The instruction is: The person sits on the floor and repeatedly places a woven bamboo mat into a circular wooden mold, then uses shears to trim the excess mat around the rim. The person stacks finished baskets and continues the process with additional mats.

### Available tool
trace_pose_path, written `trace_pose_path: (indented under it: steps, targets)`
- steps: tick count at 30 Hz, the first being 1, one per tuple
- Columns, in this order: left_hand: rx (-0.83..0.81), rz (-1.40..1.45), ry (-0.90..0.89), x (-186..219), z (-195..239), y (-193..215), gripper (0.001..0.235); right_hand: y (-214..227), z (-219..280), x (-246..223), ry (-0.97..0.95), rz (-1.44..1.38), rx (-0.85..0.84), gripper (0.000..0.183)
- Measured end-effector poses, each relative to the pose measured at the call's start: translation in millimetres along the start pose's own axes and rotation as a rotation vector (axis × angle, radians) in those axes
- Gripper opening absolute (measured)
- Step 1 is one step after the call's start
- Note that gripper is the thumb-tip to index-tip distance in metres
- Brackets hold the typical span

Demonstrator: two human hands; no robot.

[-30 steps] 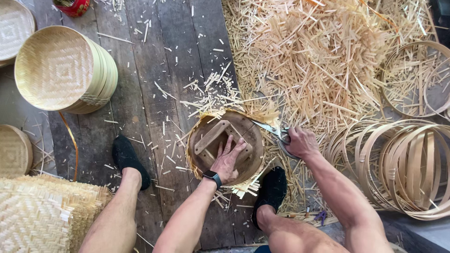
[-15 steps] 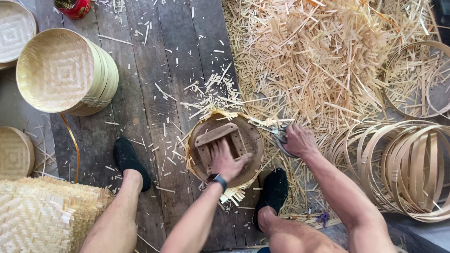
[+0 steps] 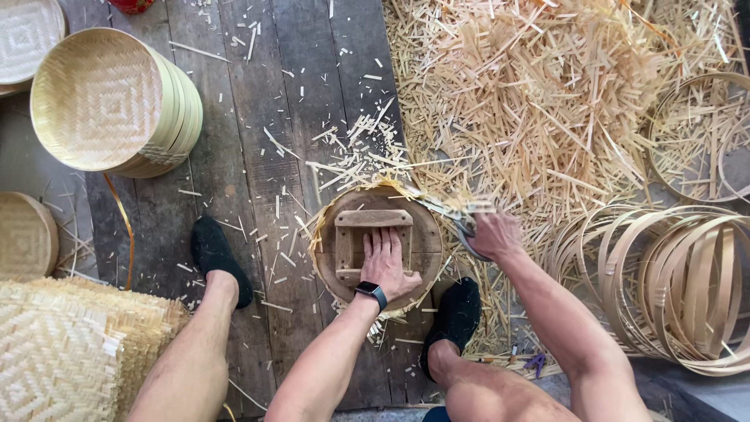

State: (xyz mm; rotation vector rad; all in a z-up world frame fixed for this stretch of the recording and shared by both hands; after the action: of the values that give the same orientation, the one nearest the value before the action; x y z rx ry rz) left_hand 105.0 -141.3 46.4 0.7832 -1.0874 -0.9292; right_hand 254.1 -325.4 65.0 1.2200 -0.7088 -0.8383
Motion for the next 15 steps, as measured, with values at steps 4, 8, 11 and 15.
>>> trace_pose_path:
  steps: [4,8,11,15]
  targets:
    - [0.056,0.022,-0.023,2.3,1.3,7.4,0.123,4.5,-24.2,-30.3,0.107,0.098,0.232,0.056]
    - [0.019,-0.004,-0.156,-1.6,9.3,12.5,0.121,-24.9,-13.6,4.3,0.020,-0.070,-0.164,0.050]
    - [-0.027,-0.064,-0.226,-4.5,15.4,5.1,0.120,-28.3,2.5,23.6,-0.018,-0.067,-0.255,0.048]
    - [-0.016,-0.059,-0.244,-2.0,18.2,10.7,0.122,2.5,-20.7,-20.0,0.109,0.051,0.099,0.062]
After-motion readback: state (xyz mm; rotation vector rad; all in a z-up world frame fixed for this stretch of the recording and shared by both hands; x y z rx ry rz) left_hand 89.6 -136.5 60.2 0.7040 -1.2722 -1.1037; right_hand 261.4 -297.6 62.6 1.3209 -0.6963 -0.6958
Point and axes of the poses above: each hand's wrist, its own z-axis away from the middle knuckle, its own y-axis out of the back of the hand, x = y × z, the point moved 8 cm from there along -z, towards the middle knuckle, and after that the axes turned 5 degrees about x, right-handed, at the moved point
